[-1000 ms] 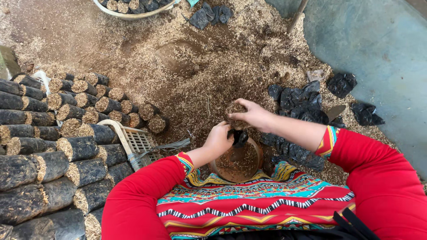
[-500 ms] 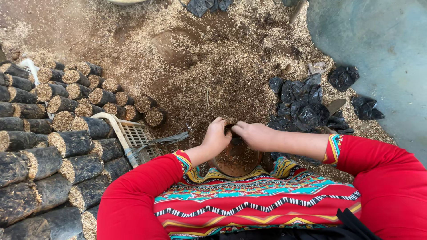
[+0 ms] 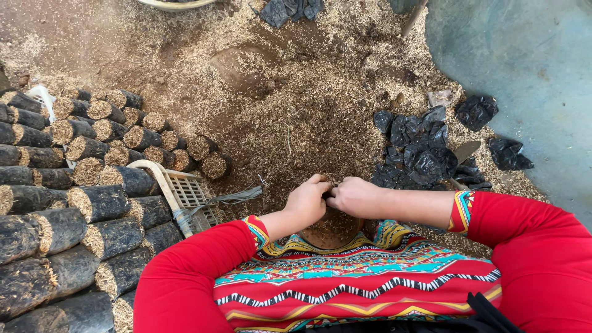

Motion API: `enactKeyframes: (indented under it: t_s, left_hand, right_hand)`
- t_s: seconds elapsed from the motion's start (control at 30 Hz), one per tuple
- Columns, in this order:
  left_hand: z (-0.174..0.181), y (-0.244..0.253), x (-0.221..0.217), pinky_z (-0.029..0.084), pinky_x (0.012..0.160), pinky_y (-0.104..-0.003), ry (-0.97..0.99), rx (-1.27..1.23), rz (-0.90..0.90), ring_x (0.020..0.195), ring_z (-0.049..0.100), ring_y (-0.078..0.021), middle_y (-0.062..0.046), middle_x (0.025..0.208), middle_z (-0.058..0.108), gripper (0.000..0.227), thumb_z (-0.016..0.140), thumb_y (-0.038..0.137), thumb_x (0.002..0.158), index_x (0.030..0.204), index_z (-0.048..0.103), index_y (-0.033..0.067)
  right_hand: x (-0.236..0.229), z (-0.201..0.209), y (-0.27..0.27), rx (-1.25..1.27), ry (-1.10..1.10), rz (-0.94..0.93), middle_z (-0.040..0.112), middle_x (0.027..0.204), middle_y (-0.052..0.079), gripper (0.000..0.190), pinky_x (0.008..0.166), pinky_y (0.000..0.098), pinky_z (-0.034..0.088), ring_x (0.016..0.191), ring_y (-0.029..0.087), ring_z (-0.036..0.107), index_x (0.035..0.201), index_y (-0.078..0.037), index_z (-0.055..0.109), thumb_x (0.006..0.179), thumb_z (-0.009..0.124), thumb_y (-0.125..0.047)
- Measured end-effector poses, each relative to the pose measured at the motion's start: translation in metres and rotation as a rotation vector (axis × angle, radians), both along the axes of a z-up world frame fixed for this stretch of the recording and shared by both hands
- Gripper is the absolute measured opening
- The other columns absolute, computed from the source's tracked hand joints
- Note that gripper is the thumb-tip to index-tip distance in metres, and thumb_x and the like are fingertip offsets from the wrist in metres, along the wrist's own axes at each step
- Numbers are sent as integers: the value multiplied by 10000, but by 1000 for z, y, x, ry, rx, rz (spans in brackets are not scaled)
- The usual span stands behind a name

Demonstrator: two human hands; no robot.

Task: The person scoops a loose granular material from a large pile on the floor into small black plastic bags using both hands. They then fold the top of each bag to close it and place the filled bags into a nearby basket.

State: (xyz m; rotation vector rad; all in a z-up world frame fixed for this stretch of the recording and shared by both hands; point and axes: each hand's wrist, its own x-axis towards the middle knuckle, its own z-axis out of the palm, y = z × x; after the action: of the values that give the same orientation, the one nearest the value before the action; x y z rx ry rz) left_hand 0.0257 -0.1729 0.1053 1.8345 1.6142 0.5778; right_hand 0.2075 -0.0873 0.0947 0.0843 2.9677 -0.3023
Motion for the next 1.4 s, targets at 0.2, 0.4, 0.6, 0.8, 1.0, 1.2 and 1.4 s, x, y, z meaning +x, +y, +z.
enactKeyframes:
  t_s: [0.2,0.4,0.6,0.8,1.0,1.2,1.4]
  left_hand:
    - [-11,1,2,567,842,-467,207,-141,-69,1016,654,-360,-98,1069,730,138,646,138,875,885,748,46]
    - [-23,0,0,594,915,-428,159,-76,-125,1036,697,-331,-133,1080,712,172,630,43,818,956,730,18]
    - [-20,-6,3,540,944,-453,200,-54,-187,1096,662,-352,-142,1182,667,281,672,34,740,1012,743,43]
    - [-17,-4,8,534,908,-459,164,-11,-193,1076,636,-350,-150,1141,671,303,707,99,782,1076,717,27]
    - [-22,0,10,546,931,-421,230,39,-388,1104,603,-315,-89,1085,695,303,692,39,737,1036,737,59]
    - [-33,-4,12,521,964,-438,51,159,-392,1103,613,-346,-134,1223,667,449,681,26,709,1157,716,19]
    - [-38,-4,0,522,960,-468,5,111,-319,1130,647,-388,-181,1277,647,426,630,0,776,1193,712,20]
  right_hand:
    - [5,6,-5,-39,-1,202,658,773,30,52,889,447,451,828,236,659,798,-134,684,796,645,-168]
    - [1,31,6,-113,-163,144,665,742,15,118,876,458,413,804,243,662,814,-165,736,756,664,-92]
    - [-20,21,81,-799,-183,-138,791,834,24,171,806,355,578,816,226,768,845,-127,780,755,657,-49]
    - [-82,-57,123,-228,-314,-503,716,942,100,176,930,522,473,940,282,684,1026,-129,766,899,646,-155]
    - [-142,-129,126,122,225,-288,637,1158,109,373,959,497,377,1127,273,570,1196,-185,758,848,636,-129]
    - [-148,-131,130,20,123,-311,603,1230,71,244,993,451,389,1190,223,539,1111,-208,745,915,636,-112]
    - [-117,-79,171,-411,19,-509,665,1053,54,59,973,364,549,1039,199,638,952,-82,618,935,612,-25]
